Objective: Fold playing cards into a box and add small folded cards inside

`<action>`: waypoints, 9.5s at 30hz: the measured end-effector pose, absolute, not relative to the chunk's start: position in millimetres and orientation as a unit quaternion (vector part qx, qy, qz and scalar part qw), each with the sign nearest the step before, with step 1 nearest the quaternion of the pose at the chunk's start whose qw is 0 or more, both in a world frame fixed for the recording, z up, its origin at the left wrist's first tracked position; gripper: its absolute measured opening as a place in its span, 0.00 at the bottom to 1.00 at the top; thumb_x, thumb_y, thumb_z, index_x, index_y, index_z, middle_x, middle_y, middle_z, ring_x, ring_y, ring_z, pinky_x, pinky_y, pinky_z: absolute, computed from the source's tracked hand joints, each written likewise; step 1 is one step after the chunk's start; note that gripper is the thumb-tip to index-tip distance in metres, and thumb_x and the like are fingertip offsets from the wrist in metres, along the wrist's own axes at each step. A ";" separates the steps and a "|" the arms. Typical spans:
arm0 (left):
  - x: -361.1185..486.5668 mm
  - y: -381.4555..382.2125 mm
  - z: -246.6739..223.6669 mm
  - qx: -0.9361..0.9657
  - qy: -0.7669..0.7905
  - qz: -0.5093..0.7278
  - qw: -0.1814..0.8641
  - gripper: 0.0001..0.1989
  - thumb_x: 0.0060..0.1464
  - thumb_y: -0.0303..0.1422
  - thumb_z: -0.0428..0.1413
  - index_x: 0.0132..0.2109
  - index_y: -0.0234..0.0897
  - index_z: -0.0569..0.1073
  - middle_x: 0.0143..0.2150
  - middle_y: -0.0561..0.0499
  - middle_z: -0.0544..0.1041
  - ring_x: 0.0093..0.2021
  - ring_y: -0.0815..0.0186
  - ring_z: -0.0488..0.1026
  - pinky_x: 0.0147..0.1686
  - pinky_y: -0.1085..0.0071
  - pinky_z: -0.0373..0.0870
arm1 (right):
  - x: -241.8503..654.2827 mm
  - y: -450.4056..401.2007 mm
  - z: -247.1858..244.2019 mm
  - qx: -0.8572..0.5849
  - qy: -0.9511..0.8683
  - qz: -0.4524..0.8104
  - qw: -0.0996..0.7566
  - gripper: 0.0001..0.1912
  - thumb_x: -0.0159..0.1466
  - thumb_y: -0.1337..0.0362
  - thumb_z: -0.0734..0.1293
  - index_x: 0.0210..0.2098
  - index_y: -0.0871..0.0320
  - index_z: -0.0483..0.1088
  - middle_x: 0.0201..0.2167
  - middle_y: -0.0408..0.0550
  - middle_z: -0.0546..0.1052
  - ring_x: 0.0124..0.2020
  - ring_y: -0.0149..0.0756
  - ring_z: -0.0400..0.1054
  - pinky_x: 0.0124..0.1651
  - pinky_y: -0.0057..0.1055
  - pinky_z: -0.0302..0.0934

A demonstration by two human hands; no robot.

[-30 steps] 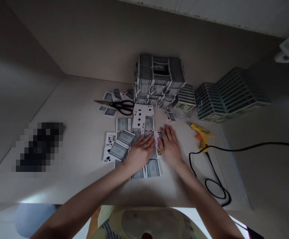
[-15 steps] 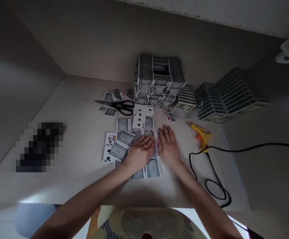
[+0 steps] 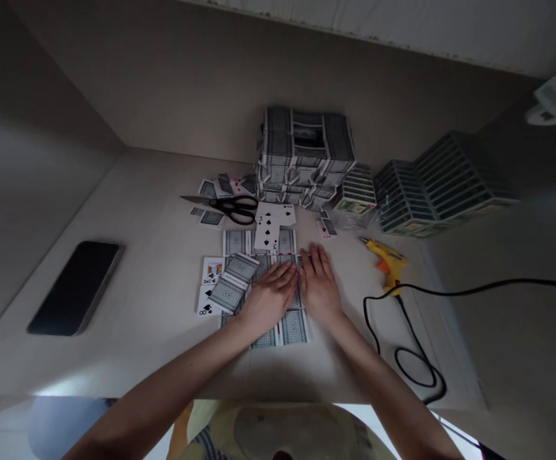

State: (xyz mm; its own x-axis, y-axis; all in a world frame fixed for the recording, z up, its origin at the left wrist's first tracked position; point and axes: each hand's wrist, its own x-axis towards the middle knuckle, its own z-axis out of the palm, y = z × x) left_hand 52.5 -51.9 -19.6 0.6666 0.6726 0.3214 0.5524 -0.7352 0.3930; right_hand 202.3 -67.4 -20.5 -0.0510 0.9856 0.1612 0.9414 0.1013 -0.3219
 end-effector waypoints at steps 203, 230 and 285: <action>-70.5 -41.0 -11.7 0.569 0.738 0.312 0.183 0.20 0.55 0.38 0.46 0.51 0.34 0.72 0.43 0.45 0.77 0.41 0.61 0.73 0.42 0.67 0.67 | 107.7 -73.4 -8.7 -0.424 -0.872 0.087 0.230 0.18 0.64 0.56 0.57 0.49 0.55 0.67 0.52 0.52 0.70 0.58 0.45 0.55 0.62 0.59 0.32; -66.9 -39.1 -14.4 0.584 0.743 0.292 0.147 0.20 0.54 0.37 0.47 0.51 0.34 0.71 0.41 0.43 0.76 0.40 0.60 0.73 0.41 0.66 0.68 | 105.0 -73.4 -8.5 -0.427 -0.872 0.090 0.221 0.15 0.64 0.60 0.57 0.48 0.54 0.67 0.53 0.55 0.68 0.57 0.44 0.56 0.61 0.57 0.39; -59.2 -45.1 -12.0 0.564 0.709 0.358 0.227 0.23 0.49 0.37 0.54 0.52 0.33 0.68 0.45 0.44 0.74 0.42 0.63 0.72 0.42 0.67 0.70 | 98.1 6.7 -12.3 -0.549 -0.687 0.358 0.314 0.10 0.56 0.69 0.64 0.37 0.56 0.72 0.38 0.43 0.75 0.35 0.31 0.68 0.41 0.28 0.61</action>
State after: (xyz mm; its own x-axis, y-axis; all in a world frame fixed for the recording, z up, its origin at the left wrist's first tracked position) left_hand -59.2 -45.1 -12.0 -0.2603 0.9621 0.0814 0.6372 0.1078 0.7631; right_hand 98.1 6.7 -12.3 -0.1988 0.9792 0.0392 0.5295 0.1410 -0.8365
